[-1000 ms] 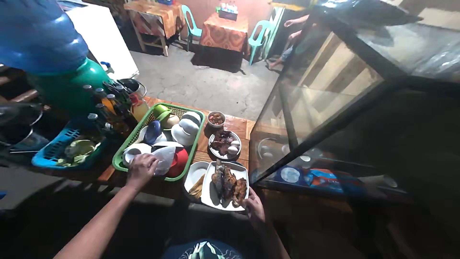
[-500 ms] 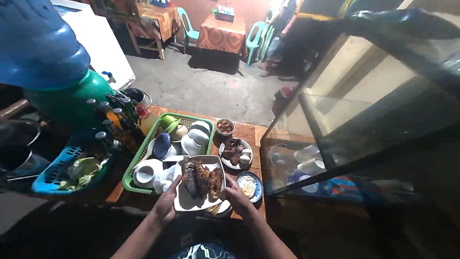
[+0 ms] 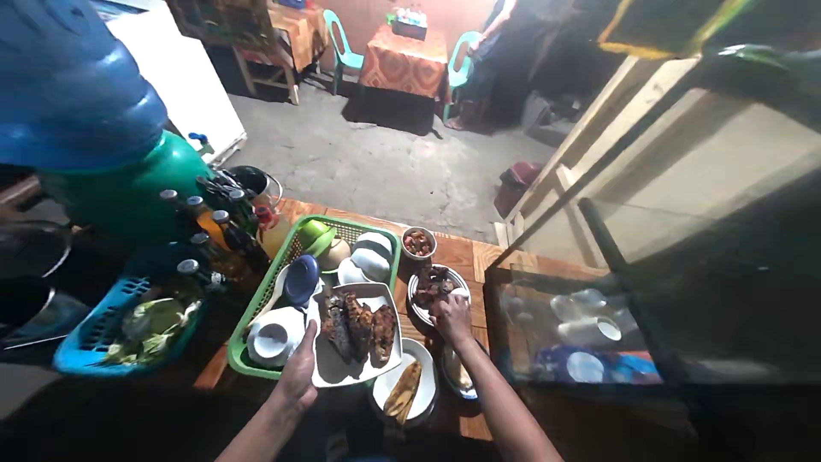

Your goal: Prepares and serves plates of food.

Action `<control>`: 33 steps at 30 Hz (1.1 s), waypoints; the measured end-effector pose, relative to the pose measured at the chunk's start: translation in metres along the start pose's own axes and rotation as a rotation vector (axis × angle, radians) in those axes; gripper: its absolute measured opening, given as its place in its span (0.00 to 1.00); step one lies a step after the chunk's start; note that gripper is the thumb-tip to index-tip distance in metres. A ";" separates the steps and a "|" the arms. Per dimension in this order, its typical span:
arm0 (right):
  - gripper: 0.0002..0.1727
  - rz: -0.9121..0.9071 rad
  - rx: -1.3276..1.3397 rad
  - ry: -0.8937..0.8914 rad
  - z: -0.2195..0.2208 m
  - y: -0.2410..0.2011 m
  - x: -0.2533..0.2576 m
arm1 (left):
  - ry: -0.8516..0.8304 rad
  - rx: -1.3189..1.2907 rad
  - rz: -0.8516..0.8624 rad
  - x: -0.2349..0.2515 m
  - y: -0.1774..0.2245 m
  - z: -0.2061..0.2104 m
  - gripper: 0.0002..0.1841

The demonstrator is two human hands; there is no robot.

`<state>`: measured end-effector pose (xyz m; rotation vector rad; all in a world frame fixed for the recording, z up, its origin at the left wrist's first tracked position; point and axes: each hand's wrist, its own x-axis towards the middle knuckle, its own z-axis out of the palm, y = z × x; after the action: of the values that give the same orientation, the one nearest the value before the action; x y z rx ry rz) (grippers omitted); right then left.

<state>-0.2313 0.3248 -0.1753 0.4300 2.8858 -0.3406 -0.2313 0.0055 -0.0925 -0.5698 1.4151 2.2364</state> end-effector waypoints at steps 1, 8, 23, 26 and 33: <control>0.26 -0.002 -0.044 -0.033 0.001 -0.003 0.004 | 0.016 0.007 -0.001 0.002 0.000 0.001 0.28; 0.22 -0.011 -0.232 -0.181 0.000 -0.010 0.020 | 0.065 0.004 0.041 0.003 -0.006 0.009 0.26; 0.21 0.083 0.014 -0.061 -0.048 -0.005 0.007 | 0.113 0.068 0.012 0.010 -0.022 0.018 0.28; 0.21 0.220 0.183 -0.116 -0.063 0.013 0.007 | 0.122 0.090 0.003 0.011 -0.022 0.020 0.28; 0.15 -0.272 0.493 0.198 -0.107 -0.017 -0.032 | 0.089 0.072 -0.028 0.008 -0.024 0.036 0.30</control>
<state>-0.2242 0.3274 -0.0625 0.1434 3.0343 -1.1248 -0.2281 0.0483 -0.1004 -0.6684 1.5148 2.1527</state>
